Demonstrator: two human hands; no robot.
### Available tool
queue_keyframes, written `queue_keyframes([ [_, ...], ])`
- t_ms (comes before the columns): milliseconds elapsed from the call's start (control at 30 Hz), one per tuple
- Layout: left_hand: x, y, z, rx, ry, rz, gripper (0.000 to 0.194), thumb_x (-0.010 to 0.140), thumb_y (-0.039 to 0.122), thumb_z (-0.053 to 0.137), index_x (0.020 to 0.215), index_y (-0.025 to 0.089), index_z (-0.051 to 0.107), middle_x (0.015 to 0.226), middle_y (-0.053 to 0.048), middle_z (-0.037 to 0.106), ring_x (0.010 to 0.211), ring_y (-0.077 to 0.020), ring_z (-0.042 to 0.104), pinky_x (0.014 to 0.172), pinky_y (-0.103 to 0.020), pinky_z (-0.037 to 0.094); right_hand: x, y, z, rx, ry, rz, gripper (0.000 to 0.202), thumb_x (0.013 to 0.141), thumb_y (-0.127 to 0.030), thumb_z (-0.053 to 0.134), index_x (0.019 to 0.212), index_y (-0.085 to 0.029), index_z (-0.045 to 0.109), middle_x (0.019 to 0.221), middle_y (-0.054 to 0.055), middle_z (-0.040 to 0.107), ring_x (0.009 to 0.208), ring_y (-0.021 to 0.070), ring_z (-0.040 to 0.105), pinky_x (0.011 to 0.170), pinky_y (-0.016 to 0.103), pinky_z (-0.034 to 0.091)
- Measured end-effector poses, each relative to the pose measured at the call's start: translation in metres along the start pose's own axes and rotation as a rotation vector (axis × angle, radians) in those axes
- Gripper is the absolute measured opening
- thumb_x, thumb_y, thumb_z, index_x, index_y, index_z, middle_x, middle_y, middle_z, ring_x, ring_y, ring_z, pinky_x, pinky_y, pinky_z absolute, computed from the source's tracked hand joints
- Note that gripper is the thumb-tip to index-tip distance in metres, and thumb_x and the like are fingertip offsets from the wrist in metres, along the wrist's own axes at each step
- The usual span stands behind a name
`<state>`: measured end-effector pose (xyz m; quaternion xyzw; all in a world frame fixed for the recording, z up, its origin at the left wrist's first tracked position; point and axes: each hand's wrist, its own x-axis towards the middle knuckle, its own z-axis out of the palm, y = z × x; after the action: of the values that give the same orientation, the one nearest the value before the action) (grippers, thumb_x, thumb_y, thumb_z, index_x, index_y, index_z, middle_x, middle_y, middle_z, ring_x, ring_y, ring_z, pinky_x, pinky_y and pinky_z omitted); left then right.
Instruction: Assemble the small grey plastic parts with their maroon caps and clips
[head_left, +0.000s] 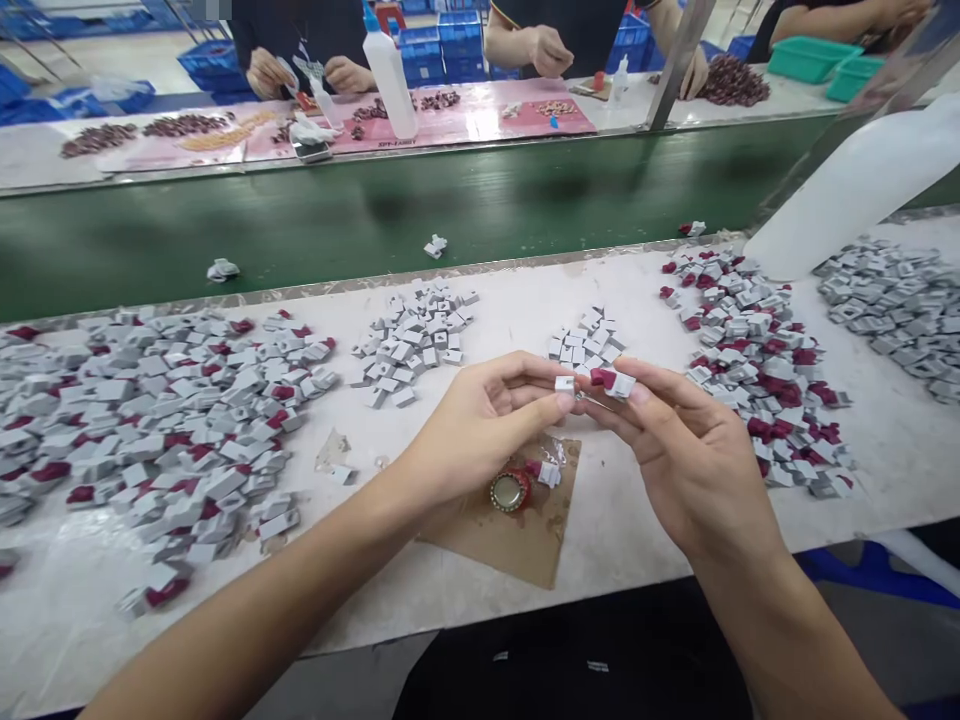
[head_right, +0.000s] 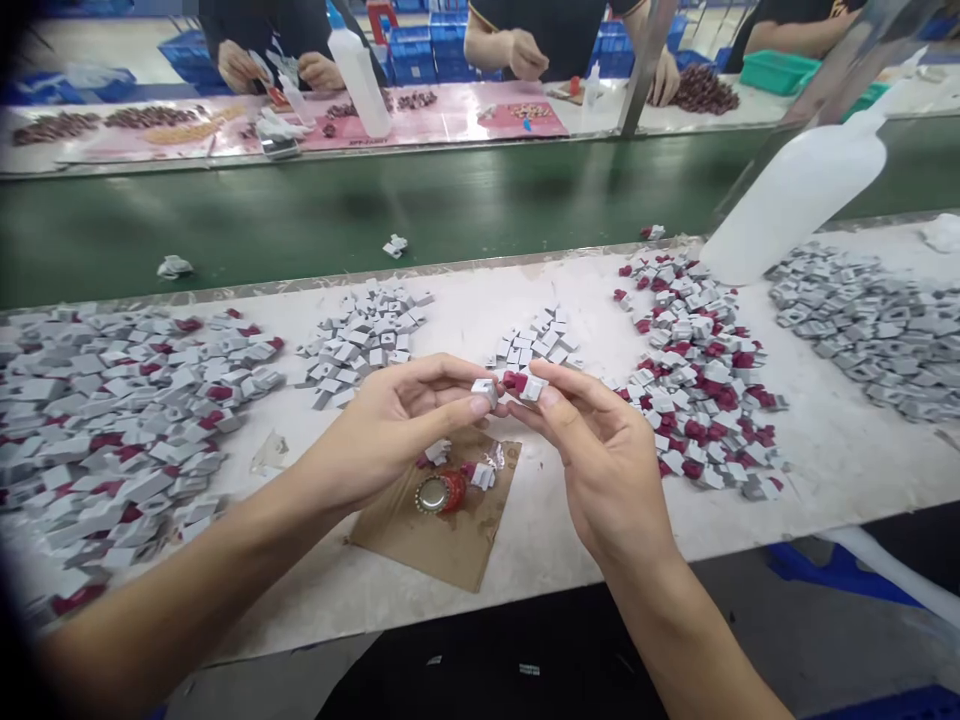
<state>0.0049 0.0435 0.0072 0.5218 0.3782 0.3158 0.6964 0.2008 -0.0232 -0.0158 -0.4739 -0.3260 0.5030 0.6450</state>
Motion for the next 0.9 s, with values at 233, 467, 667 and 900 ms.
queue_keyframes([
  [233,0.003,-0.003,0.005,0.004,-0.001,-0.012,0.040,0.091,0.042,0.098,0.119,0.018,0.083,0.116,-0.010,0.086,0.099,-0.0232,0.081,0.086,-0.035,0.071,0.000,0.001,-0.001,-0.005,0.022,-0.018,0.014,0.096,-0.037,0.095,0.108,-0.031,0.094,0.109,0.002,0.091,0.105,0.0230,0.089,0.109,0.046,0.074],
  [467,0.005,-0.005,0.007,0.034,0.004,-0.008,0.036,0.093,0.043,0.094,0.119,0.020,0.082,0.106,-0.008,0.087,0.091,-0.0257,0.083,0.086,-0.041,0.072,-0.003,0.003,-0.003,-0.119,0.017,-0.053,0.014,0.100,-0.036,0.092,0.113,-0.032,0.094,0.114,0.003,0.091,0.111,0.0252,0.089,0.107,0.045,0.075],
  [667,0.005,0.003,0.011,0.193,0.036,0.152,0.017,0.093,0.031,0.093,0.104,0.021,0.086,0.105,-0.008,0.088,0.100,-0.0278,0.084,0.090,-0.040,0.069,0.000,-0.001,-0.013,-0.302,-0.062,-0.074,0.014,0.099,-0.034,0.092,0.112,-0.031,0.094,0.122,0.006,0.091,0.116,0.0283,0.088,0.100,0.041,0.076],
  [900,0.033,0.024,0.016,0.394,-0.094,0.257,0.008,0.100,0.025,0.083,0.106,0.020,0.084,0.098,-0.005,0.087,0.090,-0.0226,0.081,0.085,-0.035,0.064,0.016,-0.004,-0.025,-0.254,-0.026,-0.127,0.014,0.099,-0.036,0.092,0.113,-0.034,0.093,0.115,0.003,0.092,0.111,0.0247,0.088,0.099,0.038,0.075],
])
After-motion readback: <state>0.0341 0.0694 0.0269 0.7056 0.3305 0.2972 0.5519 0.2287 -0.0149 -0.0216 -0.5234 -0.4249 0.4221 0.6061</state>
